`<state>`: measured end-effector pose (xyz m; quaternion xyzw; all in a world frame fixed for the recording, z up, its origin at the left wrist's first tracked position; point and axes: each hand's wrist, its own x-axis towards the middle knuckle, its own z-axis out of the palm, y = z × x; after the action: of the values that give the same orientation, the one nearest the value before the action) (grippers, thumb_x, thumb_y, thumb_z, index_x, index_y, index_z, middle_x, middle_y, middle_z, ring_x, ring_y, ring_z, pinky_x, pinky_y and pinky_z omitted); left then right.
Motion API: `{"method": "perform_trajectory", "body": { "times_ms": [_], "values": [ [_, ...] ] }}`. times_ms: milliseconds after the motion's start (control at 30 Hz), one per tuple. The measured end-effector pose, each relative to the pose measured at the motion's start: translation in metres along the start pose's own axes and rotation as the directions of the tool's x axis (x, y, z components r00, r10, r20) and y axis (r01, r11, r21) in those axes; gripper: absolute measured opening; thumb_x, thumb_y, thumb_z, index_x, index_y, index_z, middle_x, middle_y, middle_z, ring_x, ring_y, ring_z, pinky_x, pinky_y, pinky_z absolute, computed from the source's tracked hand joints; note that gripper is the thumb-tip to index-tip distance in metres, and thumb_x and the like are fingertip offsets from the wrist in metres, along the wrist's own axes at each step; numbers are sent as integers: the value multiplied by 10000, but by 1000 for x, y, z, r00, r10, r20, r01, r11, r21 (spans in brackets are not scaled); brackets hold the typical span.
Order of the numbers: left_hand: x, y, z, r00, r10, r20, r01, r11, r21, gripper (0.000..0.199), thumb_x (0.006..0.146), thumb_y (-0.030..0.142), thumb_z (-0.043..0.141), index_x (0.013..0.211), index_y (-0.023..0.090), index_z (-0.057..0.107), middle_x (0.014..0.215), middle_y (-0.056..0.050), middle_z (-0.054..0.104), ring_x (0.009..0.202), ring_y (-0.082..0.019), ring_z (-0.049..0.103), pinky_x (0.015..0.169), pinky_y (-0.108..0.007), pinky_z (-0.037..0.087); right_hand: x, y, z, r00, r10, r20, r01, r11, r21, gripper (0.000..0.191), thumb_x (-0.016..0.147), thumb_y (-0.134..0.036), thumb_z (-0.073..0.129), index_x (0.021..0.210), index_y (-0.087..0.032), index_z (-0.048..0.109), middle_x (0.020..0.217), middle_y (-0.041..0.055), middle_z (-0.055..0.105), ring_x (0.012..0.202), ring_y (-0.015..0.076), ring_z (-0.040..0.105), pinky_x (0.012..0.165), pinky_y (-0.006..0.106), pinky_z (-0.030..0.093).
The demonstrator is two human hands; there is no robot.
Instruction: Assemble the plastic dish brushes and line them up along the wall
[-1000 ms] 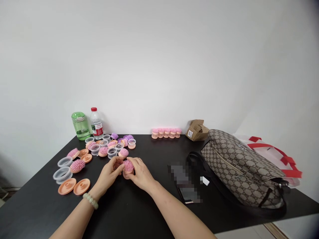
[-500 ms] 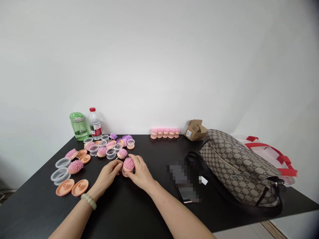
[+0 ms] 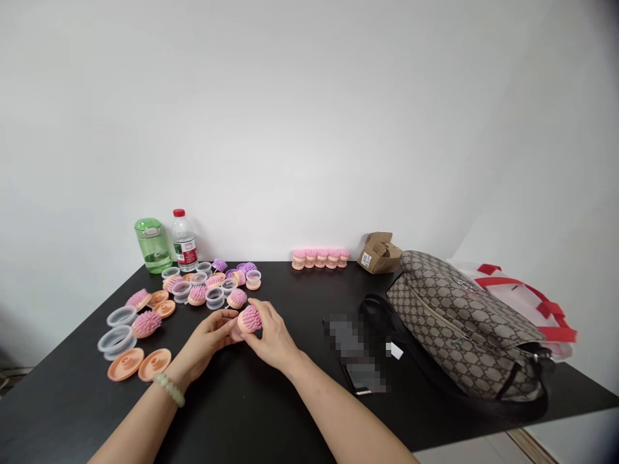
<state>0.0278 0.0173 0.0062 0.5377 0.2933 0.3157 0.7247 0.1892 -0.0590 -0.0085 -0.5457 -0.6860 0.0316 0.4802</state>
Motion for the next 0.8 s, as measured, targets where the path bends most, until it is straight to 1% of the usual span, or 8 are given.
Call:
{"method": "perform_trajectory", "body": {
  "times_ms": [100,167,267,367,500,633,800],
  "values": [
    [0,3,-2,999,-49,17,50,998,-46,464,627,415,894,952,147,701,917,-52,692,800,-156,636,806,-303,551,0,0,0,1000,-7,-20,7,1000,26,626,779,-136,686,1358,-204,457,1213,105,595,1140,237,594,1001,396,500],
    [-1,4,-2,996,-75,40,78,994,-72,467,646,417,885,986,149,711,941,-58,692,818,-161,641,810,-308,556,1,1,-1,999,3,-39,-1,999,42,632,772,-149,704,1354,-199,462,1208,106,598,1133,237,601,998,395,502],
    [-1,3,-3,993,-98,69,105,988,-112,455,665,422,875,1002,159,717,913,-47,688,824,-167,648,824,-326,566,2,1,-1,998,11,-58,-8,998,60,641,756,-151,727,1344,-191,474,1205,110,606,1134,240,607,1001,398,500],
    [-1,2,-3,993,-97,69,105,987,-124,422,677,410,871,983,162,718,890,-43,685,801,-158,649,802,-314,572,2,1,-1,998,14,-59,-10,998,70,650,749,-175,757,1338,-194,482,1193,108,613,1123,244,614,993,401,506],
    [0,1,-3,995,-94,37,98,986,-133,427,663,398,882,978,161,716,898,-49,688,791,-160,655,770,-301,573,2,0,-1,999,36,-41,-34,998,61,678,747,-206,785,1349,-210,472,1190,102,616,1120,251,615,988,415,509],
    [1,0,-3,995,-96,11,97,986,-133,441,647,420,885,963,166,712,882,-42,681,770,-157,649,739,-293,569,2,-1,-2,997,72,-17,-71,996,50,702,732,-187,793,1355,-201,470,1198,109,619,1140,260,610,1003,428,499],
    [0,0,-2,996,-90,13,91,989,-114,434,646,457,875,926,174,702,835,-25,667,754,-150,636,715,-277,552,2,-1,-4,996,87,-1,-87,995,48,713,733,-199,791,1367,-219,465,1216,100,620,1147,259,607,1010,440,492]
  ]
}}
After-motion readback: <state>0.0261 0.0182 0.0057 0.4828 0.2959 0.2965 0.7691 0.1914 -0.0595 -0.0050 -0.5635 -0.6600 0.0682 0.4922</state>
